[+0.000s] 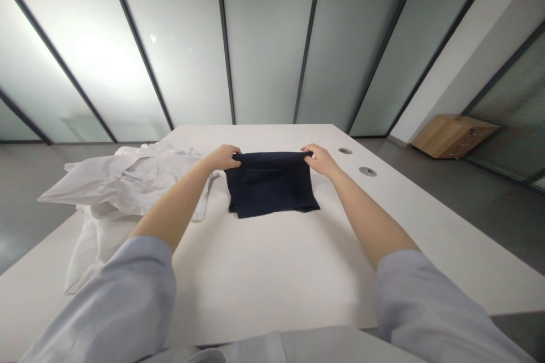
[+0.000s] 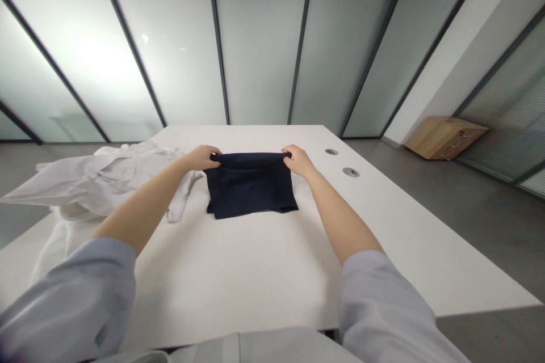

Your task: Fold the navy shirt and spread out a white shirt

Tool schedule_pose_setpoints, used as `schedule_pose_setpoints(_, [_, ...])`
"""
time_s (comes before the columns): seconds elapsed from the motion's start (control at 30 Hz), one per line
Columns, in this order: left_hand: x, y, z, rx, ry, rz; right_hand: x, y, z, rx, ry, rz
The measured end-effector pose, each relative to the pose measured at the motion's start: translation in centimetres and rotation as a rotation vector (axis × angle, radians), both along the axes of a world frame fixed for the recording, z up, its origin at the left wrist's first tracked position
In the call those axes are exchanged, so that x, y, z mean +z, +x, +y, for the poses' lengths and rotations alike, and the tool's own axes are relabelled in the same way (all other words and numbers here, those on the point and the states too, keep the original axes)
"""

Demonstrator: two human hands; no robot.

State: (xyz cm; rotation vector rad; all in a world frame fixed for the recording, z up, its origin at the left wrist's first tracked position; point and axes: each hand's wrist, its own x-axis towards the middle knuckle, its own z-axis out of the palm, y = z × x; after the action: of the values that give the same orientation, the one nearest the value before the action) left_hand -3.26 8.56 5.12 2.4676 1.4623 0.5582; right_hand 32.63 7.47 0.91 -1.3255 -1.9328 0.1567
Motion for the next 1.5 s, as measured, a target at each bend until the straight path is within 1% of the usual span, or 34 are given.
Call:
schedule_pose_setpoints(0.07, [1.6,-0.4,0.2,-0.018,-0.156,-0.084,1.5,0.4,0.2,0.019,-0.080,0.066])
schedule_pose_setpoints(0.13, [2.8,-0.6,0.5,-0.015,-0.250,-0.220,2.7,0.5,0.6,-0.004,-0.135,0.140])
schedule_pose_setpoints(0.2, [3.5,-0.4,1.0,-0.005,-0.300,-0.310,3.6,0.4,1.3,-0.038,-0.173,0.201])
schedule_pose_setpoints(0.27, [4.0,0.2,1.7,0.020,-0.297,-0.282,4.2,0.0,2.3,-0.076,-0.200,0.215])
schedule_pose_setpoints(0.3, [4.2,0.6,2.1,0.046,-0.262,-0.241,4.5,-0.2,2.8,-0.096,-0.198,0.208])
schedule_pose_setpoints(0.37, [4.6,1.6,2.7,0.121,-0.122,-0.174,5.1,-0.6,3.7,-0.148,-0.139,0.185])
schedule_pose_setpoints(0.47, [5.1,2.8,2.9,0.228,0.148,-0.168,5.8,-0.8,4.4,-0.221,0.068,0.147])
schedule_pose_setpoints(0.53, [5.1,3.2,2.3,0.265,0.289,-0.158,5.8,-0.8,4.1,-0.235,0.190,0.104])
schedule_pose_setpoints(0.6, [4.3,3.1,1.5,0.260,0.361,-0.106,4.7,-0.8,3.1,-0.218,0.242,0.042])
schedule_pose_setpoints(0.67, [2.5,2.7,0.5,0.215,0.355,-0.028,2.7,-0.8,1.7,-0.182,0.227,-0.037])
schedule_pose_setpoints(0.73, [-0.1,2.2,-0.4,0.159,0.277,0.054,0.0,-0.8,0.1,-0.131,0.142,-0.130])
schedule_pose_setpoints(0.77, [-1.6,2.0,-0.8,0.134,0.217,0.092,-1.4,-0.8,-0.7,-0.093,0.074,-0.181])
schedule_pose_setpoints(0.87, [-5.8,1.5,-2.0,0.100,-0.009,0.128,-5.0,-0.7,-2.5,0.023,-0.121,-0.252])
schedule_pose_setpoints(0.93, [-7.8,1.3,-2.7,0.102,-0.078,0.066,-6.4,-0.4,-3.0,0.050,-0.190,-0.233])
schedule_pose_setpoints(1.0, [-9.1,1.1,-3.3,0.117,-0.077,-0.023,-7.1,-0.1,-3.1,0.049,-0.216,-0.191])
schedule_pose_setpoints(1.1, [-9.9,0.7,-3.7,0.129,-0.074,-0.160,-7.5,0.2,-2.8,0.081,-0.197,-0.119])
schedule_pose_setpoints(1.17, [-10.0,0.4,-3.8,0.129,-0.081,-0.224,-7.6,0.2,-2.6,0.121,-0.182,-0.078])
schedule_pose_setpoints(1.27, [-9.8,0.2,-4.0,0.164,-0.098,-0.298,-7.8,0.0,-2.5,0.146,-0.201,-0.022])
schedule_pose_setpoints(1.37, [-9.5,-0.2,-4.1,0.195,-0.131,-0.400,-7.8,0.1,-2.6,0.121,-0.253,0.105])
schedule_pose_setpoints(1.43, [-9.4,-0.6,-4.1,0.199,-0.163,-0.477,-7.7,0.3,-2.7,0.086,-0.327,0.201])
schedule_pose_setpoints(1.5, [-9.4,-1.0,-4.1,0.190,-0.217,-0.520,-7.6,0.4,-2.9,0.080,-0.385,0.254])
